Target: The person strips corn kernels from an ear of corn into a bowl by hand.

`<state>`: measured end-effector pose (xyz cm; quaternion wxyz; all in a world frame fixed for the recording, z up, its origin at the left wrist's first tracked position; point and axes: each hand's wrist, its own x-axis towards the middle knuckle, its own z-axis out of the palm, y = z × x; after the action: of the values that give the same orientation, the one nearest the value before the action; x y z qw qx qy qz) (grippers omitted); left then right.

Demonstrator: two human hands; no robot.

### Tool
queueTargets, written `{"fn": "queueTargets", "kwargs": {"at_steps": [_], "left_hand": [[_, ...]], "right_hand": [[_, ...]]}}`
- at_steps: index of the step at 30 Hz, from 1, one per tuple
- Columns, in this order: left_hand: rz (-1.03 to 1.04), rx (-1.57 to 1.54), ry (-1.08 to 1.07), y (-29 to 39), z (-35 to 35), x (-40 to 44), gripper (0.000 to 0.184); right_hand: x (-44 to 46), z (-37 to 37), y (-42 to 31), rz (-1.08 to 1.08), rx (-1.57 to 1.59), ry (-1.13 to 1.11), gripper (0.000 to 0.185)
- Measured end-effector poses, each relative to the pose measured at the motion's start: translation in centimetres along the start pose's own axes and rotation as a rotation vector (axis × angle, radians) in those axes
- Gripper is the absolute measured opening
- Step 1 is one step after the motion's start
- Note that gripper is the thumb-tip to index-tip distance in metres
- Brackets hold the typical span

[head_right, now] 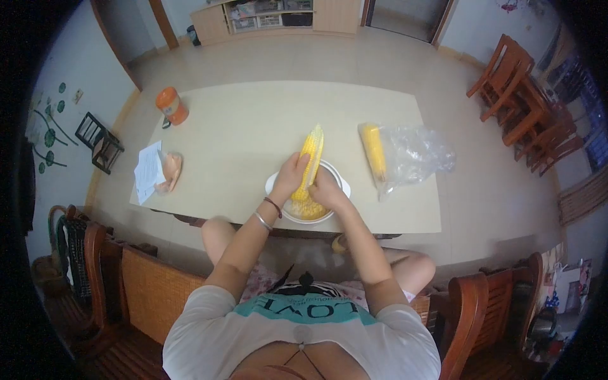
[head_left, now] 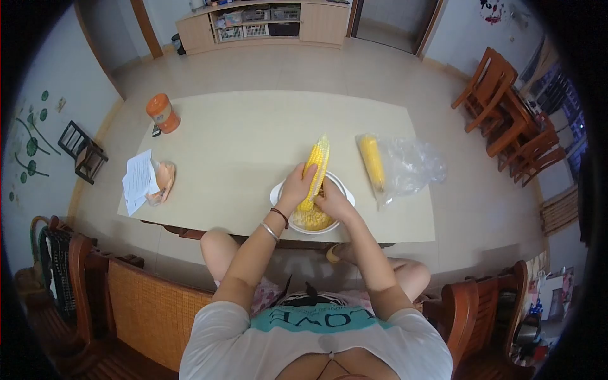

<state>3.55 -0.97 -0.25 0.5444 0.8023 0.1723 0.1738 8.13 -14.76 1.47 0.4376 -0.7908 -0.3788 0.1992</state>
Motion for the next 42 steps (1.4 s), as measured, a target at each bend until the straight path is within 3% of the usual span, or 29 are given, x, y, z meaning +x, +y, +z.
{"fn": "queueTargets", "kwargs": {"at_steps": [6,12,18,24,28,31,36,42], "left_hand": [[0.038,-0.039,0.04,0.3,0.0,-0.1,0.047],[0.027,-0.037,0.032,-0.3,0.1,0.1,0.048],[0.04,-0.07,0.06,-1.1,0.4,0.4,0.048],[0.032,-0.06,0.053,-0.7,0.2,0.2,0.048],[0.026,-0.114,0.046,-0.9,0.4,0.4,0.049],[-0.029,-0.102,0.017,-1.0,0.3,0.5,0.039],[0.011,-0.075,0.044,-0.7,0.2,0.3,0.049],[0.014,-0.089,0.054,-0.3,0.2,0.2,0.047]], "right_hand": [[0.5,-0.2,-0.1,0.163,0.398,-0.103,0.058],[0.2,-0.4,-0.4,0.156,0.432,-0.15,0.063],[0.6,0.5,1.6,-0.019,0.371,-0.11,0.063],[0.3,0.1,0.7,0.064,0.269,-0.08,0.063],[0.5,0.3,1.6,-0.014,0.251,-0.097,0.065],[0.4,0.1,0.7,-0.005,0.238,-0.094,0.066],[0.2,0.0,-0.1,0.015,0.265,-0.107,0.067],[0.6,0.9,2.3,-0.1,0.039,-0.03,0.066]]}}
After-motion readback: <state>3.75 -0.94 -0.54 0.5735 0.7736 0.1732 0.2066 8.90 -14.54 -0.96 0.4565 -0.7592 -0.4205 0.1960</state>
